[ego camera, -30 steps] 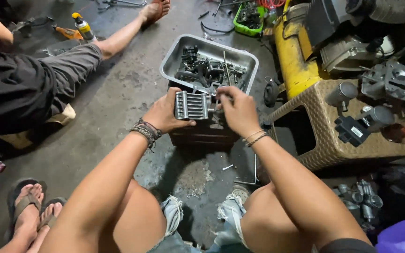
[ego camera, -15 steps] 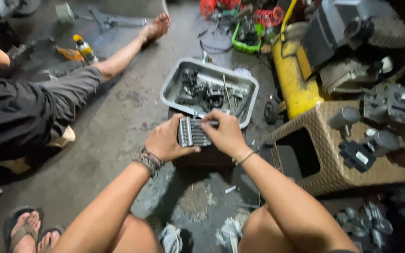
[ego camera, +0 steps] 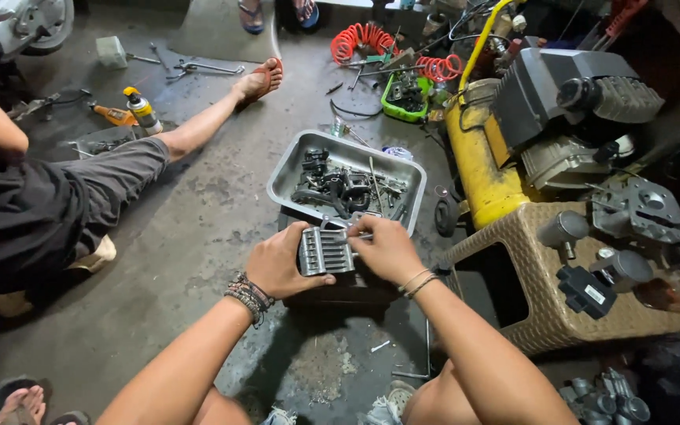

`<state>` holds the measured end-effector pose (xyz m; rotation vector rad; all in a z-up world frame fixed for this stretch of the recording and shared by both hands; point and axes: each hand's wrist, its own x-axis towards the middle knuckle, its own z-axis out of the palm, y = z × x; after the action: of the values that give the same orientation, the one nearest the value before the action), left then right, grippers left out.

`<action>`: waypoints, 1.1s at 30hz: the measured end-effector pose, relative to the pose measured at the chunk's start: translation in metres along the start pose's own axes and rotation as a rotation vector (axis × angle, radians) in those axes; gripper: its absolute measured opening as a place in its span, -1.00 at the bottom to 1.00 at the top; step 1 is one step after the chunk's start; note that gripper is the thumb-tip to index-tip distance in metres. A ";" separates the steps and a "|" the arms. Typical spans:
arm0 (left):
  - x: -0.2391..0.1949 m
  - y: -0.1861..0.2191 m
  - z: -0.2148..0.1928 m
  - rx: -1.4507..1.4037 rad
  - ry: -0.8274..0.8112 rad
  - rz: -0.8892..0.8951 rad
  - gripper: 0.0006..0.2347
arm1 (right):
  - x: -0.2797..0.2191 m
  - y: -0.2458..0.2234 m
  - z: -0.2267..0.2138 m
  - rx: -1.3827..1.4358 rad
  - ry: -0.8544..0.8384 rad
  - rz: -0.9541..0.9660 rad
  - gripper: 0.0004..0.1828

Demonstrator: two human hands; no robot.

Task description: The person sits on the floor and assembles a metallic engine cylinder head, inserting and adjusting small metal components by hand. A second person sits nearby, and various tools and parts are scattered on the floor.

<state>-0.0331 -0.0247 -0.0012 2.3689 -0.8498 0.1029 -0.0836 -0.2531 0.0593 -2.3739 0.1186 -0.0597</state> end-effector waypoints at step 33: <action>-0.002 0.010 0.000 0.044 0.071 0.146 -0.24 | -0.005 0.016 -0.006 -0.212 0.058 -0.141 -0.85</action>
<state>-0.0403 -0.0298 0.0035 2.3264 -0.9945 0.2664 -0.0899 -0.2683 0.0525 -2.5902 -0.0169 -0.1922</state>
